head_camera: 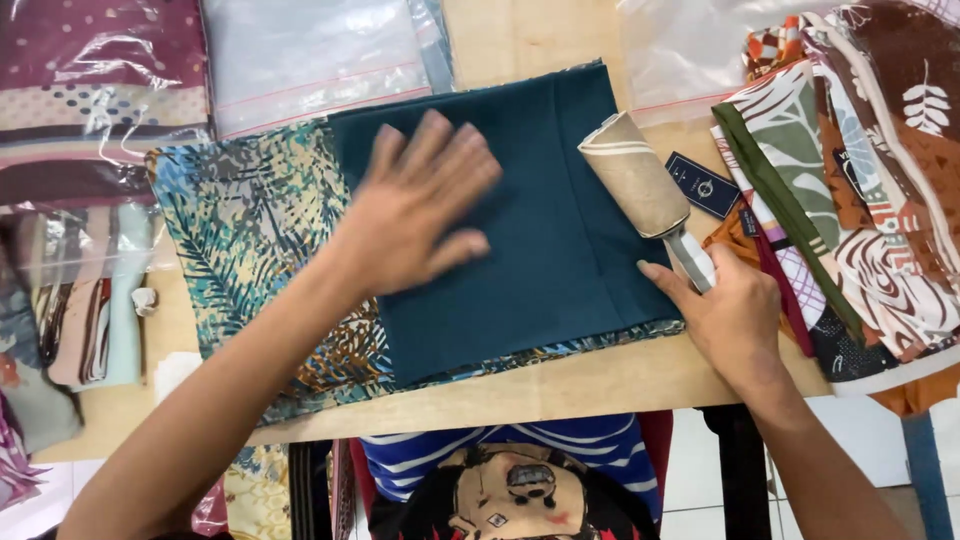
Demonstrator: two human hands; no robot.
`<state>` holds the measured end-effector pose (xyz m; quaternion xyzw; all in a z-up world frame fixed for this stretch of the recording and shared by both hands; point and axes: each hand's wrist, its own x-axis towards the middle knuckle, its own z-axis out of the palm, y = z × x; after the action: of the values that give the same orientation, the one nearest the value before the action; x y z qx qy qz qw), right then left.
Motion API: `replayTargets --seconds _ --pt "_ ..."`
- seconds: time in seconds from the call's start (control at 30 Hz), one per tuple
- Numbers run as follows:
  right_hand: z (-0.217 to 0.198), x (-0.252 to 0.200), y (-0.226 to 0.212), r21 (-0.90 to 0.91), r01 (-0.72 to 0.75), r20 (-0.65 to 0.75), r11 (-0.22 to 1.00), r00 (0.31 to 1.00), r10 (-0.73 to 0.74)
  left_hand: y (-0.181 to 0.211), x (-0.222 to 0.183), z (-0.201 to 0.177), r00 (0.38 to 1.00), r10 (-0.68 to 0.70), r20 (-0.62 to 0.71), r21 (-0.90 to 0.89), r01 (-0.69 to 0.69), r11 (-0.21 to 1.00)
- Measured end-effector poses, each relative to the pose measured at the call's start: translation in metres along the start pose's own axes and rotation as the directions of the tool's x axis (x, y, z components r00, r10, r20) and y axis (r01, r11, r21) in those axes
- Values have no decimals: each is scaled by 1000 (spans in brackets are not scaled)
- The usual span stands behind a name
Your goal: Using a lint roller to remove dust and lint from several pieces of folded patterned fabric on a workspace.
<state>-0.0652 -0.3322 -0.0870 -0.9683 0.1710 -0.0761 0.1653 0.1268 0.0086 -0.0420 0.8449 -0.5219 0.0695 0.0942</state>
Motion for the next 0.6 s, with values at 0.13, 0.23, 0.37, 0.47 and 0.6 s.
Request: replayTargets --seconds 0.13,0.23,0.37,0.47,0.6 --pt "-2 0 -3 1 8 -1 1000 1000 -8 -31 3 13 959 -25 282 -81 50 996" --pt "-4 -1 -5 -6 -8 35 1000 999 9 -73 -10 10 847 -432 310 79 429 900" --pt "-4 1 -6 -7 -63 39 998 997 64 -72 -6 18 842 -483 -241 216 532 819" --pt "-4 -1 -7 1 -54 30 999 998 54 -23 13 12 915 -334 -225 146 371 917" --pt "-3 -2 -5 36 15 -7 999 1000 -14 8 20 18 975 214 -63 -48 -217 975"
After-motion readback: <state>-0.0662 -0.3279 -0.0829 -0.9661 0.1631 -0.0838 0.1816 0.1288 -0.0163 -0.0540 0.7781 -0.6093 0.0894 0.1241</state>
